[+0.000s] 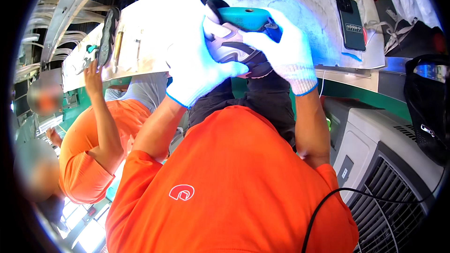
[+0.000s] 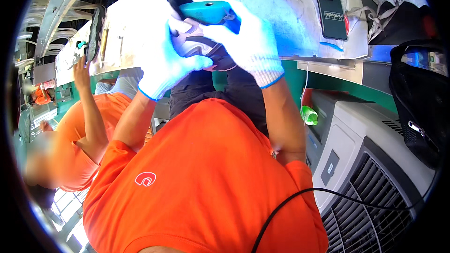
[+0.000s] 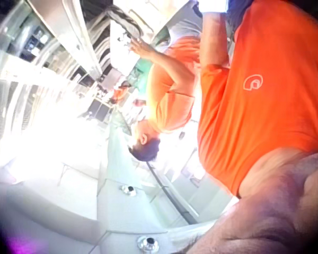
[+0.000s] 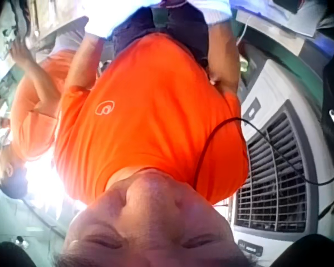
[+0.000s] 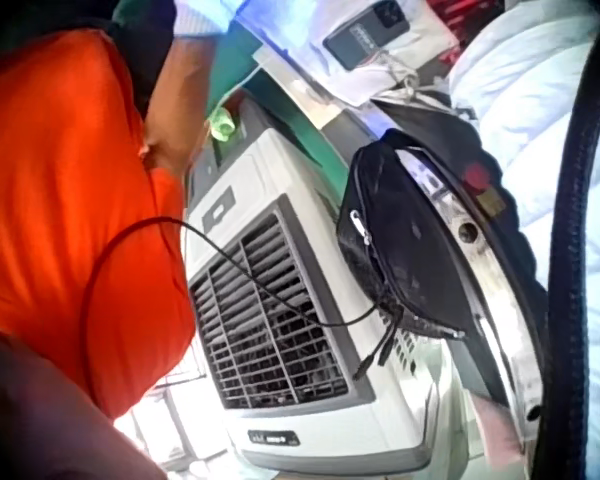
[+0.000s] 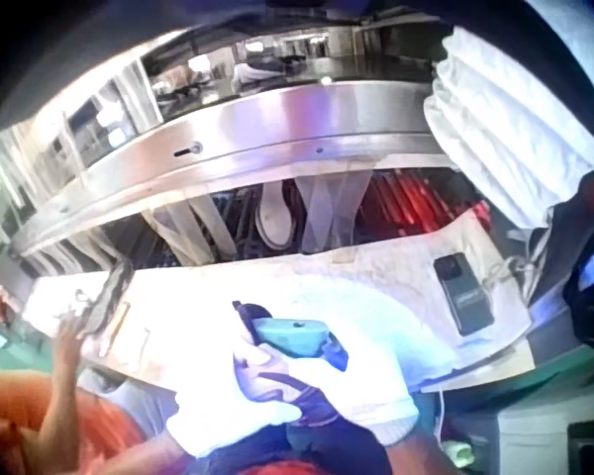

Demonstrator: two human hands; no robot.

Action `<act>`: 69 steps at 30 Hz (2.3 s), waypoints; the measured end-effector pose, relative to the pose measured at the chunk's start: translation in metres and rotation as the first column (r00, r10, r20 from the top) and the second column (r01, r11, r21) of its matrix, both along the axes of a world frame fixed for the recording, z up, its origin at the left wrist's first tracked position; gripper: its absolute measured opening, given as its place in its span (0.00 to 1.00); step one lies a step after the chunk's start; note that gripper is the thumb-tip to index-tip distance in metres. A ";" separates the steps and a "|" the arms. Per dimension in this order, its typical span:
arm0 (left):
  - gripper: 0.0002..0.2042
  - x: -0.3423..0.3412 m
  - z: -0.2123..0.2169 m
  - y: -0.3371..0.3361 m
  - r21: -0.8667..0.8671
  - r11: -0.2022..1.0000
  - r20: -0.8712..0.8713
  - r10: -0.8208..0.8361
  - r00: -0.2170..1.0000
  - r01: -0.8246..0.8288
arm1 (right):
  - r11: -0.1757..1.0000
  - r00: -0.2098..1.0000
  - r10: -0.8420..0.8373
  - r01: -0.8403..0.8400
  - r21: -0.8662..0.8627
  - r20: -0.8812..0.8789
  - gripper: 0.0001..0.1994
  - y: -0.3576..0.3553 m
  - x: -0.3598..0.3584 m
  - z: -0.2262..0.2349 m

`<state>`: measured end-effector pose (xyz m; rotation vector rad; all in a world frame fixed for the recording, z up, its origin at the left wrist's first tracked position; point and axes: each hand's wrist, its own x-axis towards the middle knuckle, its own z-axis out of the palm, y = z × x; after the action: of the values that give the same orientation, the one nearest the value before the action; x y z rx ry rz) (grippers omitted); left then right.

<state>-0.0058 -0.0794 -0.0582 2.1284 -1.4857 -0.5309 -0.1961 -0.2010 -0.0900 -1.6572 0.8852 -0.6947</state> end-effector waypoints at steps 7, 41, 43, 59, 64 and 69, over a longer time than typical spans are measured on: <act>0.67 -0.011 -0.008 0.004 0.026 0.998 0.114 0.053 0.992 -0.056 | 0.998 0.997 0.026 -0.022 -0.058 0.071 0.34 0.002 -0.008 -0.003; 0.31 -0.019 -0.113 0.079 0.037 0.997 -0.804 0.070 0.590 -0.068 | 0.733 0.808 -0.326 -0.111 0.671 0.490 0.16 0.020 -0.015 -0.070; 0.32 -0.026 -0.129 0.082 0.080 0.995 -0.840 0.095 0.535 -0.051 | 0.719 0.907 -0.229 -0.086 0.690 0.352 0.15 0.015 -0.016 -0.060; 0.33 -0.029 -0.135 0.078 0.038 0.994 -0.815 -0.029 0.579 0.102 | 0.699 0.944 0.049 -0.265 0.664 0.325 0.08 -0.011 0.012 -0.060; 0.33 -0.024 -0.133 0.074 0.008 0.993 -0.790 -0.068 0.609 0.121 | 0.860 0.924 0.382 -0.354 0.369 -0.002 0.11 -0.024 0.020 -0.039; 0.34 -0.017 -0.135 0.081 -0.024 0.991 -0.694 -0.110 0.712 0.129 | 0.812 0.814 0.567 -0.526 0.253 -0.129 0.18 -0.034 0.033 -0.039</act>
<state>-0.0232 0.0014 -0.1935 1.5543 -1.1596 -1.2464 -0.1633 -0.2346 -0.1291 -1.6969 0.5387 -0.0302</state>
